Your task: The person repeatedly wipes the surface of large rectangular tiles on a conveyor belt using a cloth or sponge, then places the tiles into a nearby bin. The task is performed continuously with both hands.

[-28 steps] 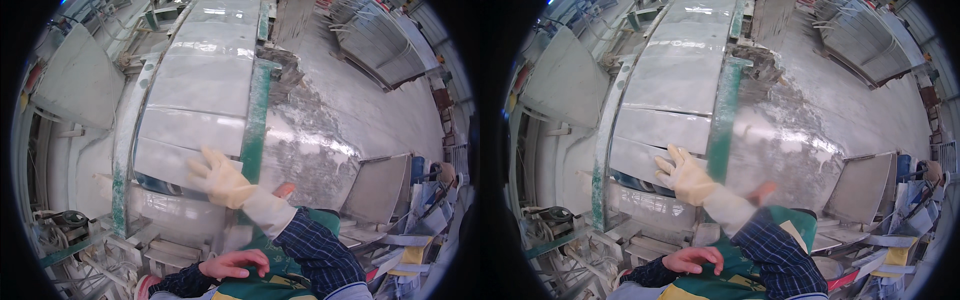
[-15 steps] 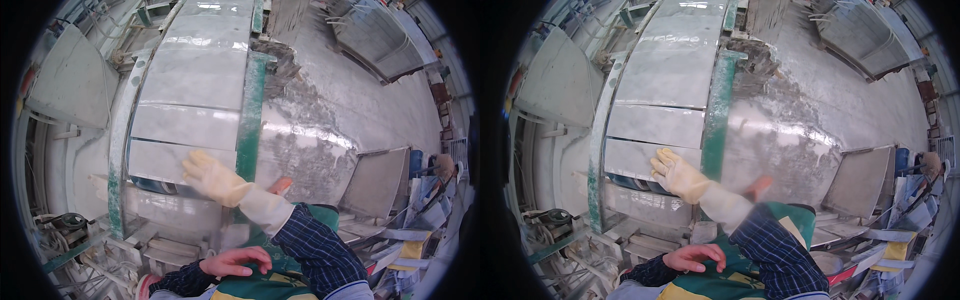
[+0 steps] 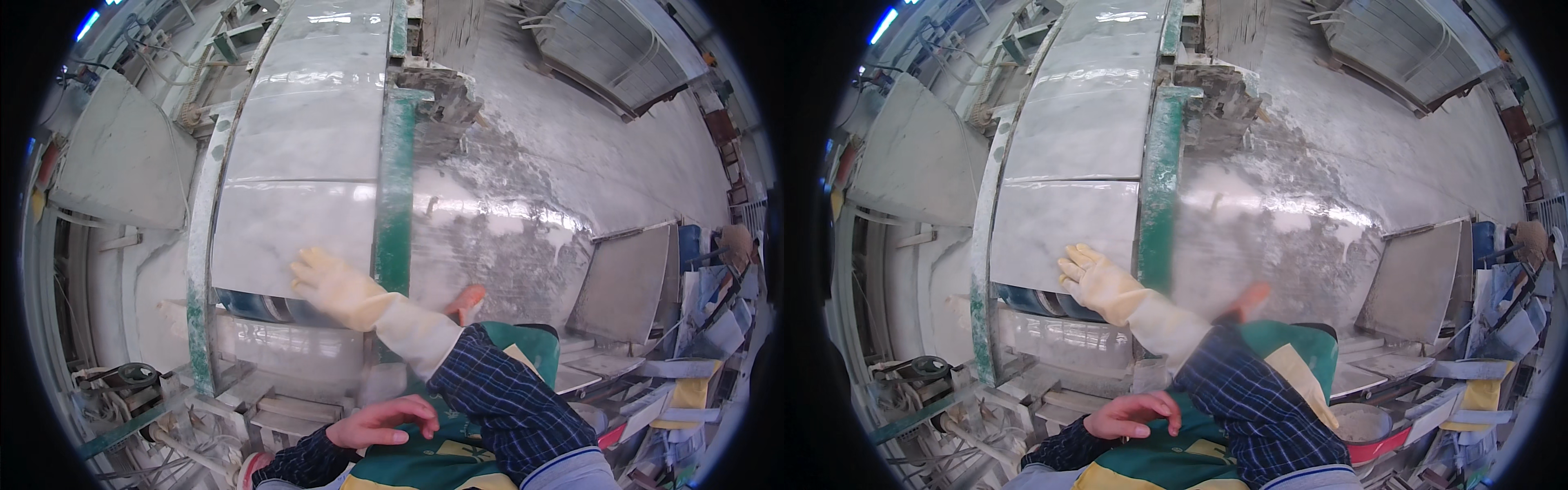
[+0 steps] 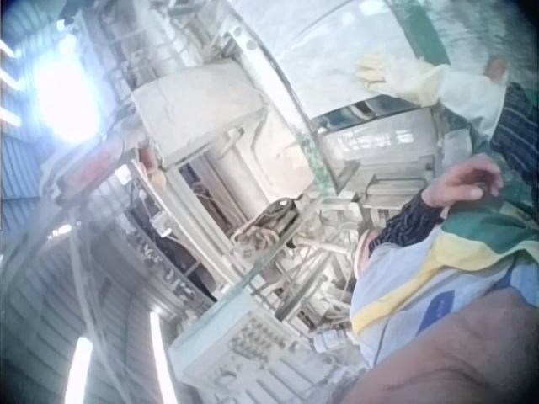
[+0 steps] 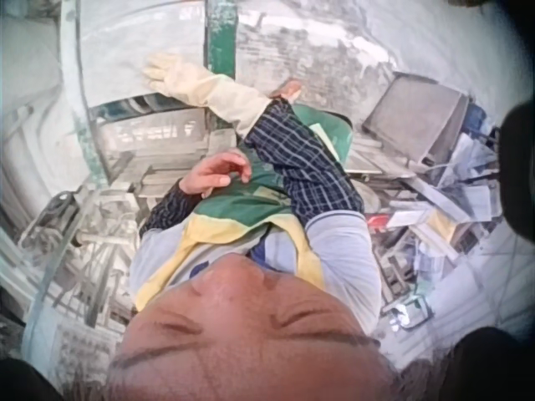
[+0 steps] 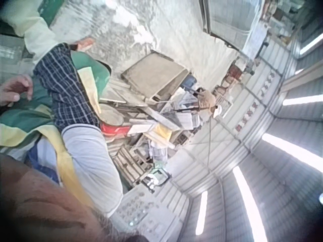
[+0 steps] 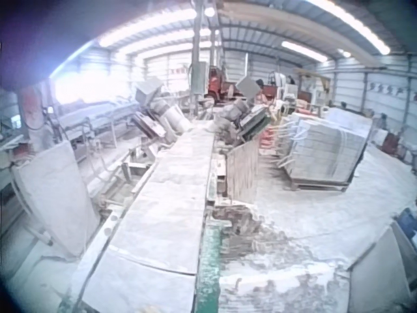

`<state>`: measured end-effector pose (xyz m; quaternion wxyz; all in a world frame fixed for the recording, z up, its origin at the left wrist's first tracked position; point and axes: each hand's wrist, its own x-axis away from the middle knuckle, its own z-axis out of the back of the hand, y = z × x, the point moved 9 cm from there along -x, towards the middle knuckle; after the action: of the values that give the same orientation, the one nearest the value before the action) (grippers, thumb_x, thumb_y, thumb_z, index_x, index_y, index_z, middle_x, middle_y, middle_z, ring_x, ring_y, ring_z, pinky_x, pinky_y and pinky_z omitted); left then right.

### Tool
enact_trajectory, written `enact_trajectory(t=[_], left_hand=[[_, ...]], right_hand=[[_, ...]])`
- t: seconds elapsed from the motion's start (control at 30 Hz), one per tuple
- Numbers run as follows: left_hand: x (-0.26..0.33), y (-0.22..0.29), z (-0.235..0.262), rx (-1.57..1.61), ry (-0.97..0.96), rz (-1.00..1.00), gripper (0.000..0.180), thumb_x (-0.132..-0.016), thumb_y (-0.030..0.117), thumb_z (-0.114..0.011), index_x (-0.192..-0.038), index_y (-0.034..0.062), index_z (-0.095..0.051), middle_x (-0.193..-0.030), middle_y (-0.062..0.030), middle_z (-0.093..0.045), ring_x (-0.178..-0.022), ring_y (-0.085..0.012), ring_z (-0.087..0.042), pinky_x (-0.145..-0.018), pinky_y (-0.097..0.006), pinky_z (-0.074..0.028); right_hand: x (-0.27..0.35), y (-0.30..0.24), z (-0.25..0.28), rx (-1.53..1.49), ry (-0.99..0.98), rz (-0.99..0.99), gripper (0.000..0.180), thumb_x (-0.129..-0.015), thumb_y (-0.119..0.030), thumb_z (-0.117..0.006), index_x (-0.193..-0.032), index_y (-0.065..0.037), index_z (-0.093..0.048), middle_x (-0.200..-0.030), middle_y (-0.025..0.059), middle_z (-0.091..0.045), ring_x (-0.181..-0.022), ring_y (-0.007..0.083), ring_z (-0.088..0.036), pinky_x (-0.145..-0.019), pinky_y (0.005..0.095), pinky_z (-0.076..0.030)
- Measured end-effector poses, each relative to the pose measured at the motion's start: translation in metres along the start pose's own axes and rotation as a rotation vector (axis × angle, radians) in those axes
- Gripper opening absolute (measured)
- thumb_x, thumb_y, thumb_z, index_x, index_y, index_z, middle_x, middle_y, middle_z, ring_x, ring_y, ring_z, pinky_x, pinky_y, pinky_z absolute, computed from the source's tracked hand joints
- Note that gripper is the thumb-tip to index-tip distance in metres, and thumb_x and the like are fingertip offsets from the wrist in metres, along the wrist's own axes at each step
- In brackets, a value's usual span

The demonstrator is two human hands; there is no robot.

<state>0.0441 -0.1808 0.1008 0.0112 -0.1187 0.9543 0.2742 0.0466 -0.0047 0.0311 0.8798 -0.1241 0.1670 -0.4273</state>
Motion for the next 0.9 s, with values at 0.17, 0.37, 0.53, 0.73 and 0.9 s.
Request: enact_trajectory(t=[0.17,0.37,0.53,0.73,0.9], left_hand=[[0.007,-0.003,0.005,0.003,0.084,-0.027,0.042,-0.096,0.009,-0.057,-0.137,0.0035,-0.048,-0.128,-0.0145,-0.05,-0.114,-0.0263,-0.052,-0.103,-0.042,-0.039],[0.005,-0.01,0.009,-0.119,0.179,0.02,0.039,-0.098,0.011,-0.055,-0.135,0.0035,-0.05,-0.123,-0.0116,-0.055,-0.111,-0.0235,-0.056,-0.1,-0.039,-0.043],[-0.01,-0.05,0.058,-0.217,0.472,0.29,0.037,-0.102,0.014,-0.052,-0.137,0.0032,-0.051,-0.119,-0.0083,-0.06,-0.107,-0.0172,-0.059,-0.095,-0.032,-0.048],[-0.052,-0.134,0.107,-0.647,0.339,0.506,0.051,-0.102,0.009,-0.05,-0.151,0.0055,-0.036,-0.146,-0.0097,-0.047,-0.126,-0.0183,-0.051,-0.101,-0.034,-0.046],[-0.118,-0.2,0.141,-0.917,0.18,0.659,0.047,-0.103,0.012,-0.049,-0.147,0.0023,-0.041,-0.137,-0.01,-0.057,-0.118,-0.0177,-0.057,-0.097,-0.03,-0.048]], right_hand=[[-0.003,0.016,0.016,-0.082,0.092,0.003,0.042,-0.079,-0.009,-0.062,-0.121,-0.007,-0.062,-0.138,0.0141,-0.054,-0.133,0.0351,-0.045,-0.111,0.0399,-0.037],[0.027,0.027,0.062,-0.11,-0.06,-0.081,0.055,-0.074,-0.023,-0.074,-0.125,-0.008,-0.059,-0.139,0.0154,-0.054,-0.134,0.0368,-0.044,-0.111,0.043,-0.037],[0.173,0.042,0.143,0.012,0.225,-0.293,0.047,-0.082,-0.026,-0.071,-0.122,-0.004,-0.059,-0.132,0.0187,-0.057,-0.126,0.0378,-0.05,-0.107,0.0463,-0.04],[0.494,0.016,0.202,0.172,0.449,-1.182,0.04,-0.084,-0.014,-0.067,-0.122,-0.002,-0.063,-0.119,0.0208,-0.065,-0.118,0.0379,-0.058,-0.101,0.0405,-0.045],[0.697,-0.114,0.199,0.326,0.632,-1.885,0.045,-0.086,-0.02,-0.067,-0.127,-0.002,-0.061,-0.128,0.0217,-0.062,-0.122,0.0344,-0.057,-0.106,0.0391,-0.042]])
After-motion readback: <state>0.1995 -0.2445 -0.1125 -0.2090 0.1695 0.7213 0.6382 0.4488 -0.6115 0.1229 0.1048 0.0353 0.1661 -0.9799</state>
